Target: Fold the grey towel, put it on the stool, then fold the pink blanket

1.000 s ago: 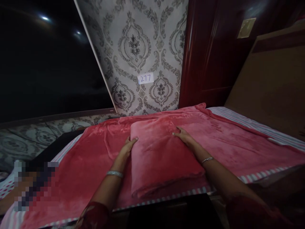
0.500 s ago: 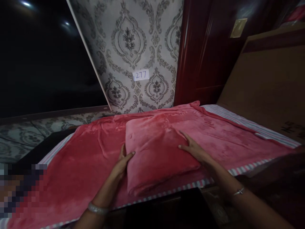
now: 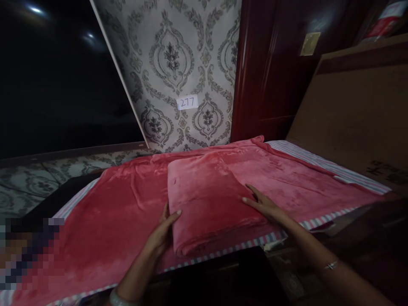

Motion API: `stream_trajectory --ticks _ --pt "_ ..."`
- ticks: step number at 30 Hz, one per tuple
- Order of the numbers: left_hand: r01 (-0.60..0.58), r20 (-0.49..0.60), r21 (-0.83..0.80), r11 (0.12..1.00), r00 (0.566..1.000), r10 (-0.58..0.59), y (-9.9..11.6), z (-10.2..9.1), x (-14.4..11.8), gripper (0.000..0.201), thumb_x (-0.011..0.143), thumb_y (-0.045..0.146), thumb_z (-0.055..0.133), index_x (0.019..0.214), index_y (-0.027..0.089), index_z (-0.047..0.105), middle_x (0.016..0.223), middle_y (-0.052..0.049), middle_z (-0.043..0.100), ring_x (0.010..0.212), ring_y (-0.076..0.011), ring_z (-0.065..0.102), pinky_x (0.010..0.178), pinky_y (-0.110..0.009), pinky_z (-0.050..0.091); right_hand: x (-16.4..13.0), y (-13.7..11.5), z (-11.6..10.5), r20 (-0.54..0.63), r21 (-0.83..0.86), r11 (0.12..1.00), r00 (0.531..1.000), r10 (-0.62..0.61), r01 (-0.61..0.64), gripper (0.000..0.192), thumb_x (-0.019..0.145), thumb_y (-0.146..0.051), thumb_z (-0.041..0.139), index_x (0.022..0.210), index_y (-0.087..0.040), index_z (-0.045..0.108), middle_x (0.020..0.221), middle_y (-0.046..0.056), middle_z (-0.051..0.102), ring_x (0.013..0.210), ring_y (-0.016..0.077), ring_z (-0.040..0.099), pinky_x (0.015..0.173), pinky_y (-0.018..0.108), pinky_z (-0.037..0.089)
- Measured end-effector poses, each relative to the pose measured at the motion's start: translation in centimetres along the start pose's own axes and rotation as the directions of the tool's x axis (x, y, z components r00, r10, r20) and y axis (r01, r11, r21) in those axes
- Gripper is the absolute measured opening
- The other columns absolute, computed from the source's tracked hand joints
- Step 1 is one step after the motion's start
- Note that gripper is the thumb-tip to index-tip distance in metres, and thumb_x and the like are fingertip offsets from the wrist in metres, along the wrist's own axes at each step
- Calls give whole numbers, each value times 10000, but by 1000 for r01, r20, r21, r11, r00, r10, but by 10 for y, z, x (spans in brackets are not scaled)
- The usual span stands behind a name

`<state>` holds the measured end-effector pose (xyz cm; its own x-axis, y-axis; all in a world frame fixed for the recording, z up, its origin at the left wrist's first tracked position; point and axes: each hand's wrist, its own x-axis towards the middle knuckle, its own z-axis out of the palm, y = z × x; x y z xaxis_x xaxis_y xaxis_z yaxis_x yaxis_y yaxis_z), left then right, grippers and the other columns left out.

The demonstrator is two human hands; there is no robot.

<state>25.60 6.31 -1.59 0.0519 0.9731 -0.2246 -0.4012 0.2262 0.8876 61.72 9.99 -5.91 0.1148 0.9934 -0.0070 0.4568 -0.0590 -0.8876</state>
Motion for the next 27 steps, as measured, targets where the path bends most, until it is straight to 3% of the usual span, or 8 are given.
stream_trajectory --ticks 7,11,15,18,20,23,25,27 --pt "-84 -64 39 996 994 86 -13 8 -5 937 633 263 901 1468 286 476 1354 -83 671 1310 -316 593 1085 -406 519 -19 -14 -3 155 128 989 984 -90 71 1118 650 -704 785 1577 -231 378 1593 104 417 1456 343 398 1229 497 295" --pt "-88 -102 5 996 991 88 -7 24 -16 1087 588 223 908 1530 296 371 1340 -83 674 1232 -344 640 999 -428 573 -28 -38 -17 113 212 977 993 -37 12 1158 649 -651 775 1617 -241 288 1643 75 327 1477 335 364 1217 468 329" --pt "-76 -8 -45 996 997 76 -13 36 -38 1064 652 307 909 1545 373 334 1421 -76 621 1260 -341 623 995 -415 571 -33 -40 -44 11 251 967 999 -37 33 1037 660 -583 773 1580 -317 375 1630 25 355 1468 339 379 1196 476 361" --pt "24 57 -33 999 998 -22 -28 23 -38 1046 688 423 892 1549 397 298 1337 -92 673 1169 -319 678 923 -417 590 -35 -20 -55 45 202 978 998 48 -56 1056 598 -593 797 1544 -272 452 1569 74 453 1427 374 433 1179 496 385" --pt "96 32 -32 995 995 -95 -30 8 -23 1096 714 430 875 1573 377 197 1176 -83 736 1012 -279 733 861 -411 600 -38 -6 -56 116 205 968 986 120 -142 1044 586 -616 789 1519 -253 491 1512 93 524 1375 387 496 1137 500 443" --pt "54 -70 -30 998 996 -56 -13 -12 18 1120 755 328 852 1584 333 99 1000 -41 753 794 -211 736 785 -367 600 -41 4 -53 160 228 957 977 143 -178 965 626 -637 767 1489 -275 530 1449 76 589 1332 379 544 1080 489 509" --pt "3 -126 -17 1000 992 -5 7 -19 51 1081 776 285 831 1577 328 107 991 -31 744 748 -189 724 741 -340 596 -43 4 -52 137 223 961 981 137 -165 939 630 -648 769 1469 -286 554 1444 66 594 1347 375 530 1081 482 512" --pt "18 -118 42 999 993 -13 29 -21 85 965 769 301 834 1541 284 254 944 -24 732 682 -170 700 681 -315 584 -44 5 -54 119 218 961 982 146 -169 941 642 -688 748 1471 -288 552 1475 66 562 1371 368 506 1103 476 492"
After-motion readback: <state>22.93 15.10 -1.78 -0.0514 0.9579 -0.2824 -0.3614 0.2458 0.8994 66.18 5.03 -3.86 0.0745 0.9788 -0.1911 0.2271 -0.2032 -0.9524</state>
